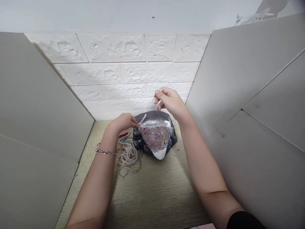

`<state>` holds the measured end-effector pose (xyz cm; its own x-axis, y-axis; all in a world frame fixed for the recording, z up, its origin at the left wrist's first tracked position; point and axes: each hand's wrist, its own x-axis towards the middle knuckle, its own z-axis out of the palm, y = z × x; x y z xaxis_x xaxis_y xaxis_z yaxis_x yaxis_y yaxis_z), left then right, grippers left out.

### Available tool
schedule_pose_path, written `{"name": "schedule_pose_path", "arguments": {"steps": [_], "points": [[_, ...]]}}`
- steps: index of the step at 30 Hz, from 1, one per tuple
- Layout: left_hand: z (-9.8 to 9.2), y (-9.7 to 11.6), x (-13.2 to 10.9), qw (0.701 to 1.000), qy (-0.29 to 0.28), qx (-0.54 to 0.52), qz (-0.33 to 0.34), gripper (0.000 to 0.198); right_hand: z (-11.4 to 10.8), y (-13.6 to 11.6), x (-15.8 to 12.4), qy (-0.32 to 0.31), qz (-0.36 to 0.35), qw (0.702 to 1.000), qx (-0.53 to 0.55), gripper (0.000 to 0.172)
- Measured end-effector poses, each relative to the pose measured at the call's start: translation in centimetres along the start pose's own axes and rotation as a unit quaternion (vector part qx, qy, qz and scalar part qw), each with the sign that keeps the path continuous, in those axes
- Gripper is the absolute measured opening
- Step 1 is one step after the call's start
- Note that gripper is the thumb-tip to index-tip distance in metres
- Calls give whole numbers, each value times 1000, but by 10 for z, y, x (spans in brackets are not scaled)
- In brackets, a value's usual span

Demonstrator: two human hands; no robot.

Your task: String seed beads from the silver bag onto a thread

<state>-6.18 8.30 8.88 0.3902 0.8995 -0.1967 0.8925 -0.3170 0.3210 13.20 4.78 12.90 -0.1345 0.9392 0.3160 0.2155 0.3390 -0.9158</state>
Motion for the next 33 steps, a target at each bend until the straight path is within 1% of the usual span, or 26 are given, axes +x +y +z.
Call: {"name": "schedule_pose_path", "arguments": {"steps": [3, 6, 8, 11, 12, 13, 14, 15, 16, 17, 19, 22, 25, 27, 30, 33], "points": [[-2, 2, -1, 1000, 8, -10, 15, 19, -4, -1, -2, -3, 4, 1000, -15, 24], [-6, 8, -5, 998, 36, -40, 41, 25, -9, 3, -2, -28, 34, 994, -95, 24], [-9, 13, -8, 993, 67, -83, 55, 27, -12, 8, -2, -58, 64, 981, -171, 23], [-14, 23, -11, 979, 102, -168, 53, 26, -13, 13, -2, -95, 97, 954, -266, 20], [-16, 26, -12, 974, 111, -192, 53, 25, -13, 14, -2, -104, 96, 948, -285, 25], [-19, 30, -13, 969, 121, -209, 54, 25, -11, 13, -2, -111, 85, 945, -296, 35], [-22, 33, -14, 965, 130, -218, 59, 25, -9, 12, -3, -118, 66, 946, -296, 45], [-25, 37, -15, 964, 139, -219, 65, 25, -6, 10, -4, -124, 40, 950, -285, 52], [-28, 40, -17, 964, 146, -213, 71, 25, -3, 7, -4, -129, 13, 955, -266, 52], [-32, 43, -19, 965, 152, -202, 74, 23, 0, 4, -5, -132, -12, 961, -243, 47], [-38, 48, -24, 967, 163, -178, 79, 19, 6, -1, -6, -116, -48, 972, -198, 37], [-44, 54, -31, 969, 182, -145, 84, 14, 13, -4, -6, -80, -77, 981, -160, 35], [-46, 57, -37, 968, 204, -120, 84, 16, 15, -2, -5, -76, -80, 982, -156, 30], [-47, 59, -41, 963, 223, -126, 83, 18, 15, -1, -4, -82, -72, 979, -175, 27], [-47, 62, -46, 946, 263, -171, 85, 19, 15, 2, -4, -100, -63, 972, -204, 26], [-46, 61, -49, 920, 286, -254, 86, 18, 16, 10, -2, -148, -38, 960, -234, 18]]}}
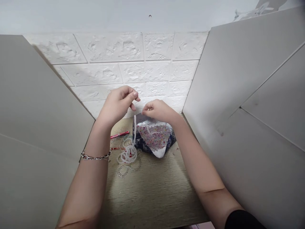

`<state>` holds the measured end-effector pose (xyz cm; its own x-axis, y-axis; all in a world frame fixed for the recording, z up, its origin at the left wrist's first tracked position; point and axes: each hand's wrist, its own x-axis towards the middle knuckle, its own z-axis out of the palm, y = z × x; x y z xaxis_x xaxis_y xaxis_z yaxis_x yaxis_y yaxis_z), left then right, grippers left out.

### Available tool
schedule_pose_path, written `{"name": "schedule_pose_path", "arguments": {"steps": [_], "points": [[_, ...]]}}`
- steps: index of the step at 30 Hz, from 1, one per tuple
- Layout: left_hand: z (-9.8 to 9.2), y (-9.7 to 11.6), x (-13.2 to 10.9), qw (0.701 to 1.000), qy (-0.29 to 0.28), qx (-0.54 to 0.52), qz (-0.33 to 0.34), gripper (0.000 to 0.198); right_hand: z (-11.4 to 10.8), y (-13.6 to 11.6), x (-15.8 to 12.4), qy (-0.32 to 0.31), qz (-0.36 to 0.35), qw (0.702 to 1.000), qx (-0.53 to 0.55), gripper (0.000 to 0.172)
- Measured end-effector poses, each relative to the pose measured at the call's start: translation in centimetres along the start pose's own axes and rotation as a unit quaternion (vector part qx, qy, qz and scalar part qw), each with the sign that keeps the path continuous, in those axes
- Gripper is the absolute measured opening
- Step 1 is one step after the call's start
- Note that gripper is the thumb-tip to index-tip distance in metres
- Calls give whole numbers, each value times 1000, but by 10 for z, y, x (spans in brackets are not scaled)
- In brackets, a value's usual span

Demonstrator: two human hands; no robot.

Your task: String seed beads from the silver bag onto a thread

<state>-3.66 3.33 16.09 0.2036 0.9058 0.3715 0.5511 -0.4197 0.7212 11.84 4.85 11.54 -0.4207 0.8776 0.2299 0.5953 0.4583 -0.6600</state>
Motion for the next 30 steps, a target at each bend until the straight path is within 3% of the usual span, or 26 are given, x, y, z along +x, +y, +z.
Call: {"name": "schedule_pose_path", "arguments": {"steps": [3, 7, 12, 16, 24, 28, 30], "points": [[-1, -4, -2, 995, 29, -97, -7, 18, 6, 10, 4, -57, 39, 996, -48, 15], [-5, -10, -6, 988, 42, -148, -18, 20, 7, 16, 7, -35, 41, 997, -58, 18], [-7, -12, -11, 997, 12, -28, -68, 23, -5, -3, -2, 68, -26, 997, -39, 25], [1, -11, -12, 999, -35, 6, -32, 37, -9, -22, -11, 130, -47, 989, -55, 30], [10, -8, -12, 995, -77, 52, -33, 37, -10, -27, -15, 108, -45, 989, -87, 28], [14, -8, -13, 994, -106, 19, -21, 31, -12, -29, -15, 104, -21, 989, -99, 28], [17, -12, -12, 995, -95, -5, -16, 29, -12, -29, -14, 116, -18, 988, -99, 27]]}}
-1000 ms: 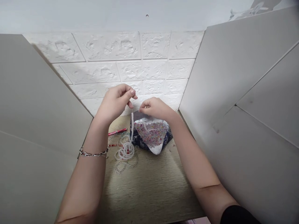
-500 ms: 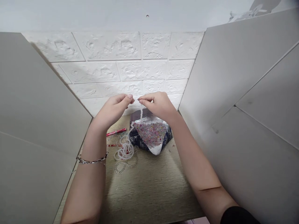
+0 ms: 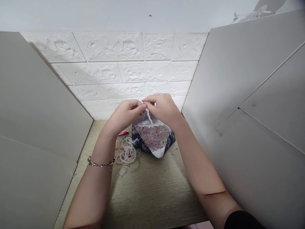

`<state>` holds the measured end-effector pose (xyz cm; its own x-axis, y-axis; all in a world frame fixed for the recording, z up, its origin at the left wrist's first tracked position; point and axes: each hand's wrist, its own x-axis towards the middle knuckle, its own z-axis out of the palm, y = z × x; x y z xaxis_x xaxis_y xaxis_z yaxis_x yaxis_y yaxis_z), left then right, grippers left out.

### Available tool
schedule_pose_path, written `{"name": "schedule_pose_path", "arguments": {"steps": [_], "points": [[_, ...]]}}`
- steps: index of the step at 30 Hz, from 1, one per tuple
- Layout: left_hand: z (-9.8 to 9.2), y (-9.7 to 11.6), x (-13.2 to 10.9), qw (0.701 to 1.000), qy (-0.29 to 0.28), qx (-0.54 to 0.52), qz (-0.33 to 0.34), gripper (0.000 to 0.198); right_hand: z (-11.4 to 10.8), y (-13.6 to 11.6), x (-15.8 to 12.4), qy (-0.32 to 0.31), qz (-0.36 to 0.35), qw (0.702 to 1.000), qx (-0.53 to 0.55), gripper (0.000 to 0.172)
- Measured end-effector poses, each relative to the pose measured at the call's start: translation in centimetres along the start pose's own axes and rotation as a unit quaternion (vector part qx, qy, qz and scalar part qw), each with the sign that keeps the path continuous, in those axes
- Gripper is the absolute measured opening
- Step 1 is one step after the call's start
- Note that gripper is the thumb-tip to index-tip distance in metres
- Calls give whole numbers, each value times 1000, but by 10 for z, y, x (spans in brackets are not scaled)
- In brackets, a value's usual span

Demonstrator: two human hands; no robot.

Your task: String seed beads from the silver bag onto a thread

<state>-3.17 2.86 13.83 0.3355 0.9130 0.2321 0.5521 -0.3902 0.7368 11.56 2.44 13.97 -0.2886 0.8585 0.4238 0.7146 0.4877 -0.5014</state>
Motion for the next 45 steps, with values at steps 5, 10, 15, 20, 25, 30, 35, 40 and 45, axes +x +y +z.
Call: {"name": "schedule_pose_path", "arguments": {"steps": [5, 10, 15, 20, 25, 30, 35, 40, 45], "points": [[4, -8, 5, 997, -33, -65, -17, 29, 3, 8, 2, 30, -7, 999, 14, 26], [7, -3, 6, 989, 1, -144, -44, 24, 9, 12, 3, 16, -28, 999, 11, 23], [5, 5, 3, 983, 55, -169, -47, 23, 15, 12, 4, -24, -42, 998, 34, 22], [-1, 8, -2, 984, 87, -151, -38, 23, 11, 15, 4, -71, -6, 995, 76, 21], [-4, 10, -3, 989, 106, -103, -22, 25, 4, 16, 1, -131, 27, 987, 95, 21], [-3, 10, -3, 991, 96, -75, -55, 26, -4, 17, -2, -156, 25, 984, 85, 18], [0, 6, -1, 995, 11, -28, -99, 25, -6, 20, -3, -149, 21, 987, 55, 11], [0, -8, 3, 997, -47, 10, -54, 23, -5, 25, -2, -156, 25, 986, 54, 8], [-4, -14, 2, 993, -104, 12, -49, 26, -4, 29, 0, -217, 32, 969, 112, 10]]}}
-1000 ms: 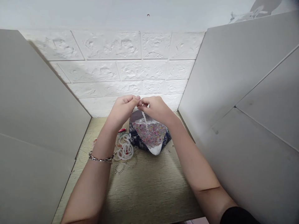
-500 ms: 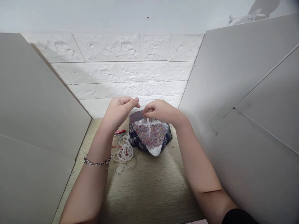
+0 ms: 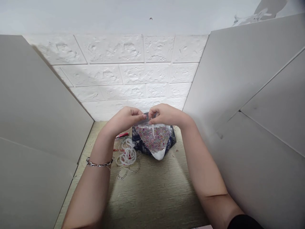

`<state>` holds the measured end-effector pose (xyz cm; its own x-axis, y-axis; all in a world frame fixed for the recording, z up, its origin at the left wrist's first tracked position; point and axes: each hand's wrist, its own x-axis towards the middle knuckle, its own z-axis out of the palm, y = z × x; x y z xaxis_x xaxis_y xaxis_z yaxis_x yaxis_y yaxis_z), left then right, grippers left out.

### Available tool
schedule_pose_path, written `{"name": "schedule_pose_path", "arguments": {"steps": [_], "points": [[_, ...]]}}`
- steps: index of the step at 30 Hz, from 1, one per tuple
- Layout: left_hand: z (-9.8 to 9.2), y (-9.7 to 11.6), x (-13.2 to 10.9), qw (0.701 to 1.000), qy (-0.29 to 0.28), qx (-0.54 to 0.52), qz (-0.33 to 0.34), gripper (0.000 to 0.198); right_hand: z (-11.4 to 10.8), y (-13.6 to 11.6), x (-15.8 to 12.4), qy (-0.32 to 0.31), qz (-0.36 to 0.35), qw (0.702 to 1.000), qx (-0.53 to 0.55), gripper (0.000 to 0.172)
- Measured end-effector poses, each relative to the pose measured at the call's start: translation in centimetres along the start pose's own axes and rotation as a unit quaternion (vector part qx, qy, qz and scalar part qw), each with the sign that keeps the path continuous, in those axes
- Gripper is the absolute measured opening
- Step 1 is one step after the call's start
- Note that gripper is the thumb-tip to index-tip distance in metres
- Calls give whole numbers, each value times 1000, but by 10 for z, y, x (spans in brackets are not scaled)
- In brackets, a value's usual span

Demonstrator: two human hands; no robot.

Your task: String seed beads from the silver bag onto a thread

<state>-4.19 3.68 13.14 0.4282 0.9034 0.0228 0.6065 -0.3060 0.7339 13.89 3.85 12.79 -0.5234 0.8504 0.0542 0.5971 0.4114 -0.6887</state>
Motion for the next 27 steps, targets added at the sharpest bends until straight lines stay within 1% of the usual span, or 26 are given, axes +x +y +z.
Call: {"name": "schedule_pose_path", "arguments": {"steps": [4, 7, 10, 13, 17, 21, 25, 27], "points": [[-1, 1, -2, 999, 3, -31, -21, 21, 0, 3, 2, -34, -10, 995, 98, 14], [1, 1, -2, 999, -10, -32, -31, 21, 0, 4, 1, -49, -14, 991, 122, 18], [3, 0, -1, 999, -46, -4, -23, 22, 0, 3, 0, -51, -13, 992, 118, 20], [2, -1, 1, 998, -65, -11, -8, 23, 0, 1, -1, -55, -2, 991, 121, 23], [1, -2, 0, 997, -55, -49, -12, 24, 1, -1, -1, -46, -1, 994, 96, 24], [0, 1, -1, 997, -42, -61, -16, 24, 0, -2, -2, -34, -6, 998, 53, 21], [-2, 7, -4, 997, -28, -57, -47, 22, 0, -4, -1, -13, -27, 999, 14, 25], [-4, 8, -5, 996, -25, -57, -59, 22, 1, -5, 0, -6, -31, 999, 13, 23]]}}
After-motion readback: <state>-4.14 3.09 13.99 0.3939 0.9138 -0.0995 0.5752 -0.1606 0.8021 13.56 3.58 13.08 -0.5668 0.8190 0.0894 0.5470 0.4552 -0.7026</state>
